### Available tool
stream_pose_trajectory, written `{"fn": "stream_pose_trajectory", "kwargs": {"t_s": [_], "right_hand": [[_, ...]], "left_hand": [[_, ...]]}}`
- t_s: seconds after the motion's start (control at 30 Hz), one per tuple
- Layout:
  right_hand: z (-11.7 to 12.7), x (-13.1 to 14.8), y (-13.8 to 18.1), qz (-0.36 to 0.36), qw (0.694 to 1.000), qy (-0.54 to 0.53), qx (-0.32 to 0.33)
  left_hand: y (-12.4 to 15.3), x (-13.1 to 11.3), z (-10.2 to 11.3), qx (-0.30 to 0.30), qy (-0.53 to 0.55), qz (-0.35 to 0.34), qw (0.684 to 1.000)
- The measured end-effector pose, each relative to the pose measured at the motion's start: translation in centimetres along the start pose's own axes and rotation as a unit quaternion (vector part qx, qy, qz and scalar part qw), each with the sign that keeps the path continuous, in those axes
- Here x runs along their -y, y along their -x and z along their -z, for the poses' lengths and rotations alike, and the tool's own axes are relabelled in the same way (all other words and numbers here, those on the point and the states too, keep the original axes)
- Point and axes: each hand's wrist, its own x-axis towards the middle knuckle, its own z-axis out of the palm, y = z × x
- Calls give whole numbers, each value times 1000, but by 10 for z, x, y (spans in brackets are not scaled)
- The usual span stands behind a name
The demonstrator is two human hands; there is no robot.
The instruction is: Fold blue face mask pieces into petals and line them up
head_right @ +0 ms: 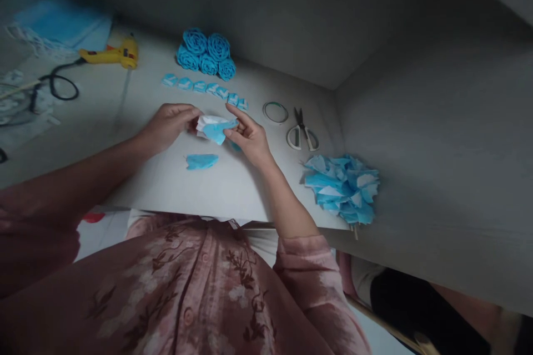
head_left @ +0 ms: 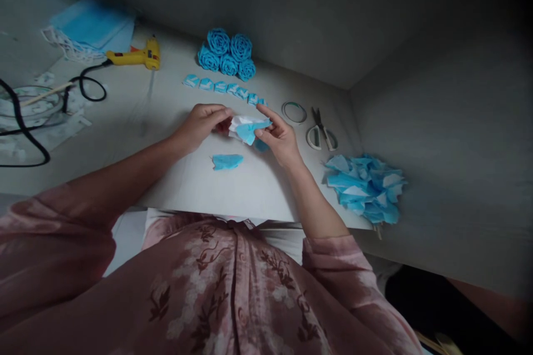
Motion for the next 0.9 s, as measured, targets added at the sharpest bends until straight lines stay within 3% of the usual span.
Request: {"fn": "stream_pose_trajectory", "kwargs": {"t_s": [0.13, 0.27, 0.5, 0.63, 0.77, 0.9], "right_hand": [[0, -5, -1, 1, 1000, -6, -1], [-2, -6, -1, -2, 1000, 0, -8], [-5, -3, 1, 15, 999, 42, 6], [-6, -3, 1, 30, 998, 49, -19], [-3, -8, -1, 32, 997, 38, -53], [-1, -12, -2, 18, 997, 48, -61]], "left_hand": [[2, -8, -1, -3, -10, -43, 999], [7, -13, -2, 28, -41, -40, 998], [2, -5, -2, -10, -48, -22, 999], [-1, -4, -1, -36, -40, -20, 998], [3, -11, 0, -91, -80, -86, 989], [12, -22, -2, -59, -203, -157, 965]]}}
